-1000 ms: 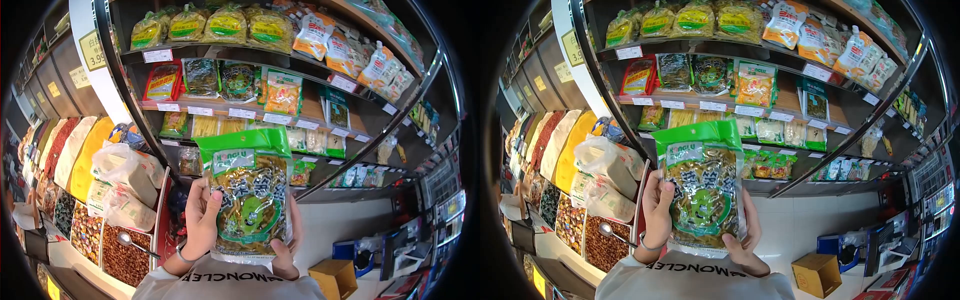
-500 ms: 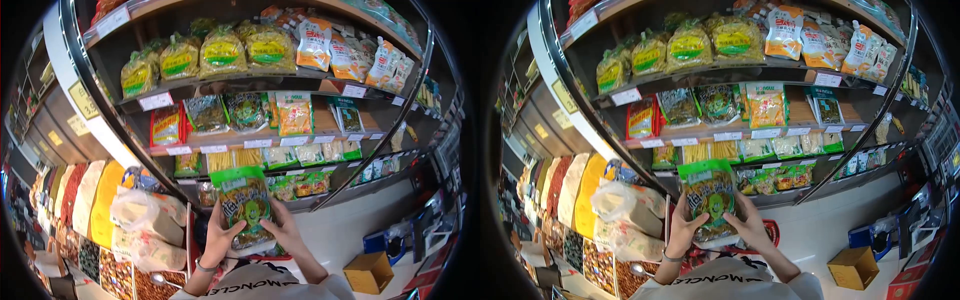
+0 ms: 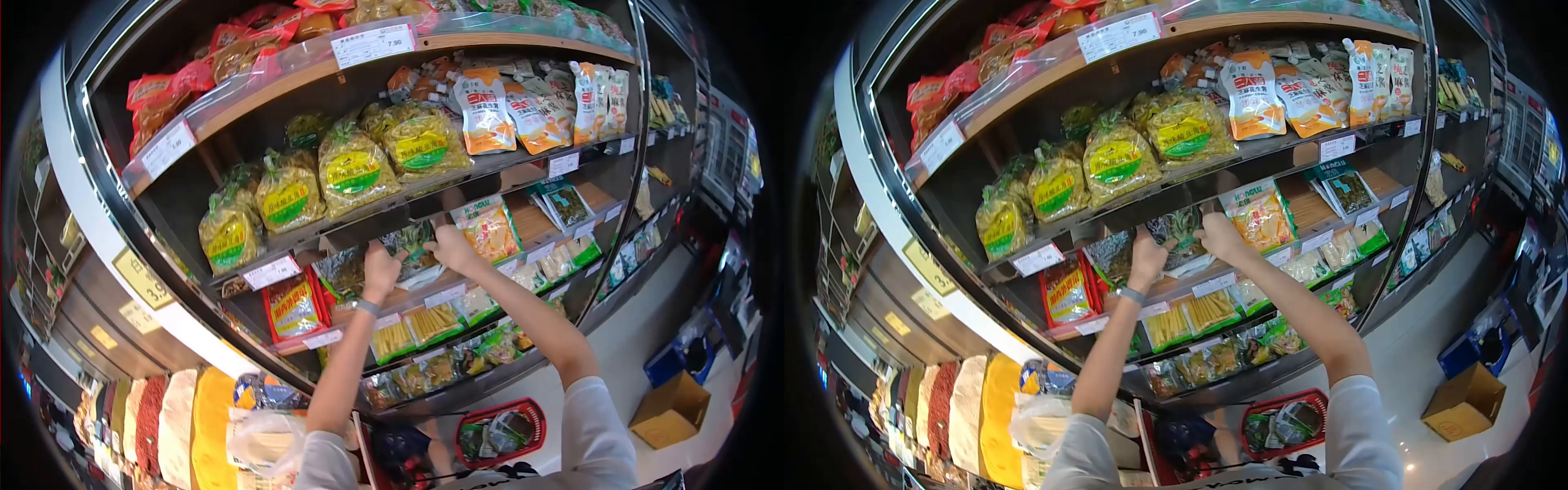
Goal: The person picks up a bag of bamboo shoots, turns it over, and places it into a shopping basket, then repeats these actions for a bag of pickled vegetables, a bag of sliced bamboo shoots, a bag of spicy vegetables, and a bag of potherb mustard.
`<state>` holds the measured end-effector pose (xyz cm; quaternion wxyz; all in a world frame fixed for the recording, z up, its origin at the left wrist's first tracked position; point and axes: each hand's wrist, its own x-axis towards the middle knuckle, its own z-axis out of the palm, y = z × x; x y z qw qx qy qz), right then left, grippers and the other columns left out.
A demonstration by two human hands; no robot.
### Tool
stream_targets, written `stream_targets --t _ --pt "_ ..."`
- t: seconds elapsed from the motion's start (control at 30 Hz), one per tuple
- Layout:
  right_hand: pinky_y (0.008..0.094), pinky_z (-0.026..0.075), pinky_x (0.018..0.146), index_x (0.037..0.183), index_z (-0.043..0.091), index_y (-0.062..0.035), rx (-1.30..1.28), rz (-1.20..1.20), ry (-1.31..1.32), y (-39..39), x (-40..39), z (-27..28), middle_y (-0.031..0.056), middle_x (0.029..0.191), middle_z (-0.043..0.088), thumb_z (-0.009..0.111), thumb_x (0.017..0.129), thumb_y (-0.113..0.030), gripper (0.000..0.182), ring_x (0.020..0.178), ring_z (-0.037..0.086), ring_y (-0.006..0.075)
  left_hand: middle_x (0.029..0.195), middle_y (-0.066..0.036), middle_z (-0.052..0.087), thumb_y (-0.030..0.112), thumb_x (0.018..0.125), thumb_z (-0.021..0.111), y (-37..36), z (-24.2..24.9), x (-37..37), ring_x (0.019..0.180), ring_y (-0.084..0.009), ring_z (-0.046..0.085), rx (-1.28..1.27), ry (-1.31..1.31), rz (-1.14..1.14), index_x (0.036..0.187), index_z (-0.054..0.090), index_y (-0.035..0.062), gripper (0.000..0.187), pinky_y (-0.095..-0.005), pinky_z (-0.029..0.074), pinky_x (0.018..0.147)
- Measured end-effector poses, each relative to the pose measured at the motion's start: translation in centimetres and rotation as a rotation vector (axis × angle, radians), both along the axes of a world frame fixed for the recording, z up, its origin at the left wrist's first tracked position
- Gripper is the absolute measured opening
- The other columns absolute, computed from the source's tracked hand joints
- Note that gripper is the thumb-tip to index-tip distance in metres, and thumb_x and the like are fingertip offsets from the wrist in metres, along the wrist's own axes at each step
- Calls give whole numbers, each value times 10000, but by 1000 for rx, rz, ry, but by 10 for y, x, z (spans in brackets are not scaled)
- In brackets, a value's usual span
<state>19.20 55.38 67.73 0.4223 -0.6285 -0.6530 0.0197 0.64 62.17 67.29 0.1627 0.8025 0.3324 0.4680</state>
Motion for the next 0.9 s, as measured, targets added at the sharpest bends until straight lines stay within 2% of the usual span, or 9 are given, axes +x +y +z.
stream_targets --t 0.17,0.37,0.43,0.57,0.67,0.73,0.8,0.83,0.9 --pt "502 516 734 1088 470 191 -8 -63 -47 -19 -7 -13 338 861 633 661 816 -7 387 868 645 475 1249 -348 526 194 744 836 -11 -15 6 1180 -494 508 -110 142 -46 1389 273 -87 902 -482 429 978" --pt "505 540 733 1037 476 103 26 -98 -146 -31 -10 -13 320 840 646 612 773 73 298 859 655 470 1212 -328 530 269 745 841 -41 -6 12 1180 -477 493 -159 304 147 1378 293 -138 931 -472 452 974" --pt "470 546 834 1072 497 94 -102 -129 -225 -49 -14 -1 338 1078 599 508 810 90 262 1049 607 464 1225 -303 518 277 742 842 -64 -1 14 1189 -451 484 -48 354 333 1395 300 -126 940 -470 469 952" --pt "470 522 855 1155 532 26 424 -53 -313 -155 -34 -25 236 1104 568 556 797 -5 360 1012 585 423 1314 -262 469 88 830 696 -162 -7 9 1186 -446 462 290 100 376 1437 329 -62 725 -496 421 993" --pt "476 524 798 1156 568 -29 313 62 -45 -275 -49 -100 205 1056 571 605 793 -29 364 960 588 410 1187 -254 561 2 847 602 -274 -87 -5 1141 -455 507 180 28 162 1317 493 -44 485 -524 400 1000" --pt "483 486 729 1103 587 -31 115 18 163 -347 -54 -162 181 973 555 582 804 -2 301 868 569 391 1102 -229 615 26 836 617 -350 -169 -17 1064 -439 564 -247 82 -75 1197 582 19 363 -490 450 931" --pt "404 476 660 1076 606 -27 -68 34 391 -412 -47 -243 166 882 561 572 882 -44 198 752 562 320 1047 -220 644 44 834 609 -415 -272 -38 992 -444 609 -255 336 -230 1149 602 17 316 -469 503 860" --pt "352 466 638 1055 618 -30 -193 45 575 -449 -41 -269 143 849 582 567 882 -12 182 717 564 248 1012 -208 666 28 849 589 -453 -335 -58 950 -424 637 -526 361 -299 1136 618 27 289 -459 514 841" --pt "318 470 636 1039 627 -29 -487 58 637 -502 -18 -282 110 858 614 558 863 34 199 735 587 195 1127 -181 694 13 909 532 -524 -402 -95 1120 -348 641 -820 288 -439 1202 643 33 313 -411 489 975"
